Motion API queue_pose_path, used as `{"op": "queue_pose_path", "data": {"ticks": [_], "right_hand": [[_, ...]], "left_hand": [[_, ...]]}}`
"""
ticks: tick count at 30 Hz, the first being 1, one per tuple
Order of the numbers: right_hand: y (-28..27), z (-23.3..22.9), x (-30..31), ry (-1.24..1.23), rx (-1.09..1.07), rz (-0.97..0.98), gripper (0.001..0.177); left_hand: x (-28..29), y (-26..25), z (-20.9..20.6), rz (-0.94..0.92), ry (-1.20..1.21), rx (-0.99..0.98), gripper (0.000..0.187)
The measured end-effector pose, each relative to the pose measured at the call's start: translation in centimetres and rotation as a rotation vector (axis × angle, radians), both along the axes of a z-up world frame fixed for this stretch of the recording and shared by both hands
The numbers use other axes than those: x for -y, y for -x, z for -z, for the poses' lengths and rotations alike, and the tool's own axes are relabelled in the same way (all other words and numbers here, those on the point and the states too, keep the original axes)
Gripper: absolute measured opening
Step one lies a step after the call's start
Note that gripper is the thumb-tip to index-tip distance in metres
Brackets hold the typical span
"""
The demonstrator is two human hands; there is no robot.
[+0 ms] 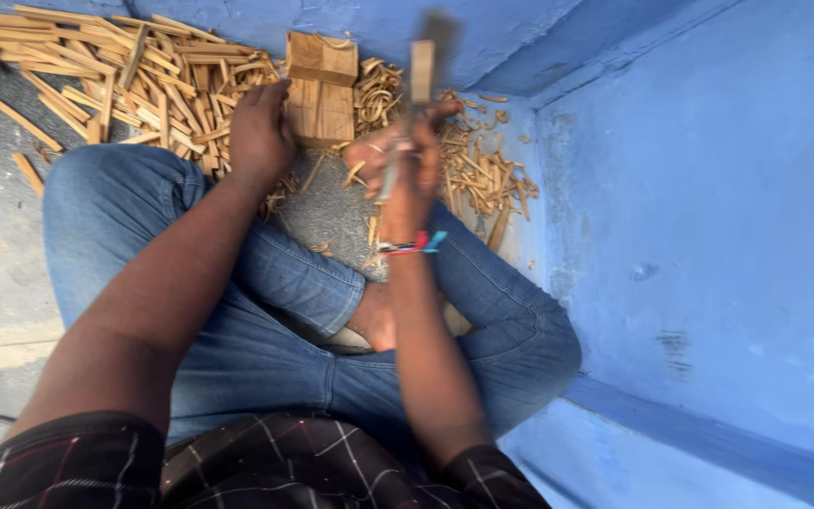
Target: The person carves a wooden block with a hand tool, removing small shavings of wood as they work on the floor.
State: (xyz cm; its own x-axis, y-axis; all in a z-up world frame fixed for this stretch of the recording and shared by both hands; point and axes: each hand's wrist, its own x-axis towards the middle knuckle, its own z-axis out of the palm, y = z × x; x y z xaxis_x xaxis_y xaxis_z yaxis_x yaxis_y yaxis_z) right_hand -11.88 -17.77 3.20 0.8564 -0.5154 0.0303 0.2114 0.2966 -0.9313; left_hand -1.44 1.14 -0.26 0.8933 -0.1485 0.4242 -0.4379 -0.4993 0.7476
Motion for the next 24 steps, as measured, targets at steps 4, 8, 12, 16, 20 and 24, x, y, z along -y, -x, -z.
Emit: {"op": "queue_pose_path", "data": {"ticks": [4, 8, 12, 16, 20, 24], "right_hand": [[0.3, -1.7, 4.8, 0.198, -0.137, 0.057, 0.043], [1.8, -0.3, 8.3, 0.423, -0.397, -0.061, 0.035], [0.8, 1.9, 9.1, 0.295, -0.433, -0.005, 0.036], [0.0, 2.4, 9.9, 0.238, -0.434, -0.047, 0.034], [-0.3, 2.2, 10.6, 0.177, -0.467, -0.039, 0.037], [0.0, 2.4, 10.4, 0.190, -0.475, -0.036, 0.040]], "left_hand": [[0.7, -1.5, 0.3, 0.062, -0.063, -0.037, 0.035], [2.2, -3.3, 0.1, 0.111, -0.302, -0.057, 0.034], [3.4, -4.2, 0.3, 0.045, -0.266, -0.066, 0.025], [3.6, -3.8, -0.2, 0.084, -0.131, -0.091, 0.019], [4.4, -3.3, -3.1, 0.231, 0.078, 0.042, 0.023], [5.0, -1.6, -5.9, 0.364, 0.195, 0.040, 0.022]]}}
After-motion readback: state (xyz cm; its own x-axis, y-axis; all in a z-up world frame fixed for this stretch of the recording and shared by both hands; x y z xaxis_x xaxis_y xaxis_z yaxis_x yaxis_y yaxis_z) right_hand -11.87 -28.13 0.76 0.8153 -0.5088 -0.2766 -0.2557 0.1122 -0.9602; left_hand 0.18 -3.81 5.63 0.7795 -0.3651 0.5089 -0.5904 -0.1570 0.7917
